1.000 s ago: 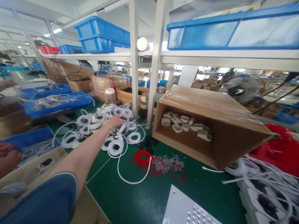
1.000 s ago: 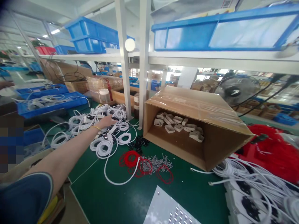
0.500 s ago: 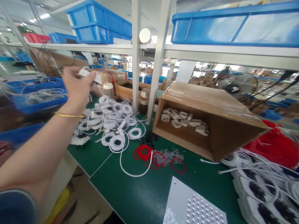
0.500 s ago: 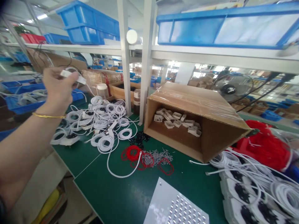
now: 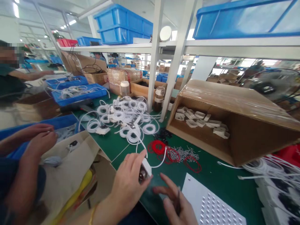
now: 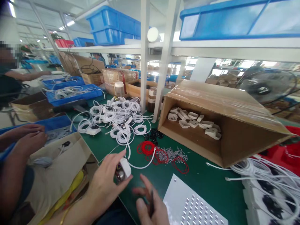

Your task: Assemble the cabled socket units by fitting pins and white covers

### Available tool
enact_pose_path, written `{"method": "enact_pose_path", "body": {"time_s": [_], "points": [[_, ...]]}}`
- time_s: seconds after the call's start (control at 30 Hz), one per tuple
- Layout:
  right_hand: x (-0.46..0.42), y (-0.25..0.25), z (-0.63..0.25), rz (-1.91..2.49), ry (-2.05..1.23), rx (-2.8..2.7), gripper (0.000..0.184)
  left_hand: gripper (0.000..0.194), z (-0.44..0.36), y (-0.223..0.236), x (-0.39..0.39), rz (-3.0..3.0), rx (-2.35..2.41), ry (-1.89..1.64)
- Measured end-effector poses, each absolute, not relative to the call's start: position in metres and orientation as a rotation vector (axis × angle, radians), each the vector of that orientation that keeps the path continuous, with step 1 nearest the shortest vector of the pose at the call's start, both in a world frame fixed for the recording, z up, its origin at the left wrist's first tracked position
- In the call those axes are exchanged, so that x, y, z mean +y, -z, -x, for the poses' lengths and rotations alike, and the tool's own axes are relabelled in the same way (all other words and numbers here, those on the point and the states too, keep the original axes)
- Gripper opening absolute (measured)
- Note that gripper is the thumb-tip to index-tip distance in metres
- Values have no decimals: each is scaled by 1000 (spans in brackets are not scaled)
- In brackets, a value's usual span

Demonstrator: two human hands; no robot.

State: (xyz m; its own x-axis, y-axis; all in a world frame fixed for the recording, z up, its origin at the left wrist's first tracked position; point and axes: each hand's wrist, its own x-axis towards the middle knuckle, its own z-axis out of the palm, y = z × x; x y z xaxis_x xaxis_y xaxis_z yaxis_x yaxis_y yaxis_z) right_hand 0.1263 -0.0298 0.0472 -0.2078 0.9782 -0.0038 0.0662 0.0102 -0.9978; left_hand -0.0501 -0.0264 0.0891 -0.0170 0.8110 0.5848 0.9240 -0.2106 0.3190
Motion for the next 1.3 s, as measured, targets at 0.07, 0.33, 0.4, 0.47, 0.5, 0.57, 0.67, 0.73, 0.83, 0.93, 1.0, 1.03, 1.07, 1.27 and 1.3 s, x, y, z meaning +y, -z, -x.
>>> {"method": "enact_pose_path", "body": {"time_s": [0.07,0.33,0.4,0.47,0.5,0.57,0.67,0.73,0.83,0.93,1.0,1.03,1.07,1.27,1.3], "points": [[-24,-51,-109,1145,-1310,-1513,56,67,36,-65,-25,2084,-1991,1083],[-6,-33,-130,1339,-1323,-1341,33,82,15,-25,-25,2521,-2282,1253],[-2,-24,-142,1384,-1341,-1320,33,87,17,-18,-21,2672,-2205,1208],[0,-19,-151,1403,-1360,-1392,31,74,19,-13,-13,2717,-2051,1167],[0,-19,-154,1406,-1350,-1443,29,65,19,-12,-9,2739,-1961,1158],[-3,-23,-155,1465,-1237,-1487,25,53,18,-9,0,2819,-1859,1151],[-11,-33,-148,1631,-950,-1460,28,52,12,-5,5,2914,-2022,1116],[-12,-38,-141,1654,-834,-1539,42,56,7,-1,3,2866,-2214,1105],[-5,-40,-136,1612,-764,-1682,32,68,1,4,-3,2834,-2286,1132],[3,-35,-138,1562,-748,-1664,7,73,-4,6,-7,2909,-2168,1061],[5,-30,-140,1500,-765,-1604,14,71,-6,5,-9,2912,-2151,1022],[3,-27,-141,1461,-774,-1568,15,70,-8,4,-9,2891,-2176,1020],[0,-25,-142,1418,-782,-1540,15,69,-9,4,-10,2865,-2209,1028],[-13,-23,-168,1313,-869,-1523,19,76,-11,10,-15,3017,-1834,1084],[-8,-25,-178,1373,-889,-1492,17,76,-11,11,-15,3053,-1751,1058]]}}
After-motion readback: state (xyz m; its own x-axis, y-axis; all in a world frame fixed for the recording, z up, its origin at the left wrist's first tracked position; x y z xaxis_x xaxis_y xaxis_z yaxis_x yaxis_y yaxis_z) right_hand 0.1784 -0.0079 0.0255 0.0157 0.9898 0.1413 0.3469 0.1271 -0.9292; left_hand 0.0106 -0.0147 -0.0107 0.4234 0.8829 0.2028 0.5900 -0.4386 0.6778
